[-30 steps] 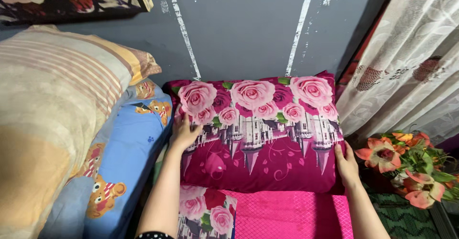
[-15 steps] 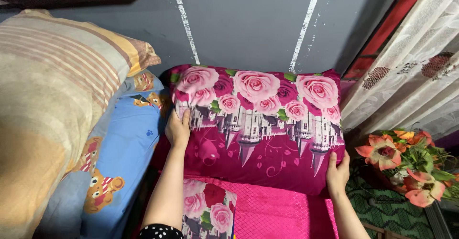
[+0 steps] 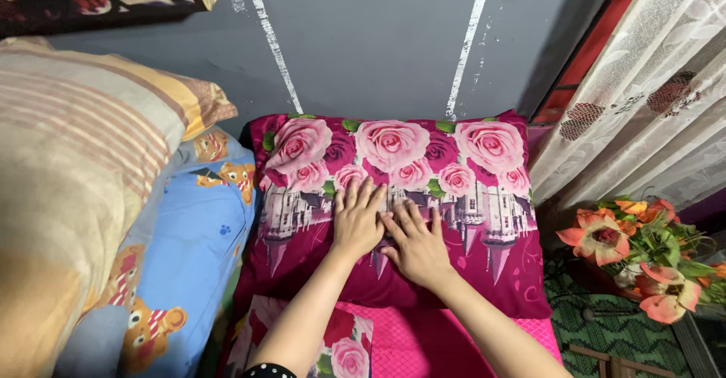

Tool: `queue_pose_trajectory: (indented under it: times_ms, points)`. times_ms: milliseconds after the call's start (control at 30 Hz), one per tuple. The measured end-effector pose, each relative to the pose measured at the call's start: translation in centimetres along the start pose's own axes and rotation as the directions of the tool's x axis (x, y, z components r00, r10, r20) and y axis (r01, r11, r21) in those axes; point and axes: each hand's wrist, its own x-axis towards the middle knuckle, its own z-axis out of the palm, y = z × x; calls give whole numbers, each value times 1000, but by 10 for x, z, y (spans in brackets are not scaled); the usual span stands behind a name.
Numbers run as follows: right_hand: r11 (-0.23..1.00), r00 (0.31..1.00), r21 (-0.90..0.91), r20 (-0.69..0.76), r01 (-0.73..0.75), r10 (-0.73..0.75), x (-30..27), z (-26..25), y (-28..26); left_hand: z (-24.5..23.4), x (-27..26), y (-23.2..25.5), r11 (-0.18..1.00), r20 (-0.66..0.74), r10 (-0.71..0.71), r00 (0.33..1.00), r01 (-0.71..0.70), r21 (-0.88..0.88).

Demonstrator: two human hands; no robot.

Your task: The person places a pink floral pillowcase over a gray pillow on a bed, aligns the corners, and smooths the fabric to fit the pillow. The pillow is then placed on the bed.

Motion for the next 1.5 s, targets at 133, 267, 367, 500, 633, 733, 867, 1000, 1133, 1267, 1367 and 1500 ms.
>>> queue_pose_trajectory:
  times_ms: [133, 267, 367, 500, 633, 733, 867, 1000, 1133, 1267, 1367, 1500]
  points:
    - [992, 980, -126, 197, 24, 1, 40, -5, 21, 8, 24, -23, 989, 167, -147, 975, 143, 39]
    - [985, 943, -147, 305, -89, 131, 82, -3, 65, 20, 57, -55, 960, 234, -274, 933, 250, 127]
    - [956, 934, -210, 249, -205, 255, 104, 5, 101, 24, 78, -89, 929, 238, -365, 900, 334, 161]
    - [924, 917, -158, 149, -347, 370, 122, 19, 155, 31, 86, -128, 871, 238, -490, 838, 469, 144]
    - [854, 843, -59, 142, -516, 519, 128, 34, 206, 45, 84, -158, 815, 182, -574, 798, 536, 221]
    - [764, 758, 36, 165, -645, 632, 125, 43, 240, 57, 87, -178, 769, 169, -634, 754, 594, 237]
    - [633, 649, 144, 186, -761, 738, 116, 54, 273, 70, 84, -195, 700, 163, -714, 681, 681, 215]
    - [602, 601, 62, 199, -796, 774, 116, 46, 284, 70, 83, -198, 695, 133, -717, 684, 689, 204]
    - [726, 733, -112, -45, -679, 679, 138, 25, 237, 67, 108, -170, 701, 90, -701, 708, 660, 268]
    - [961, 949, 16, -149, -278, 277, 176, 29, 131, 77, 143, -106, 958, -77, -231, 970, 240, 156]
    - [999, 998, 40, -54, -32, 34, 184, 44, 71, 74, 144, -90, 969, 95, -233, 968, 223, 106]
    - [991, 963, -78, 241, -107, 123, 188, 39, 86, 58, 135, -114, 907, 209, -421, 883, 410, 93]
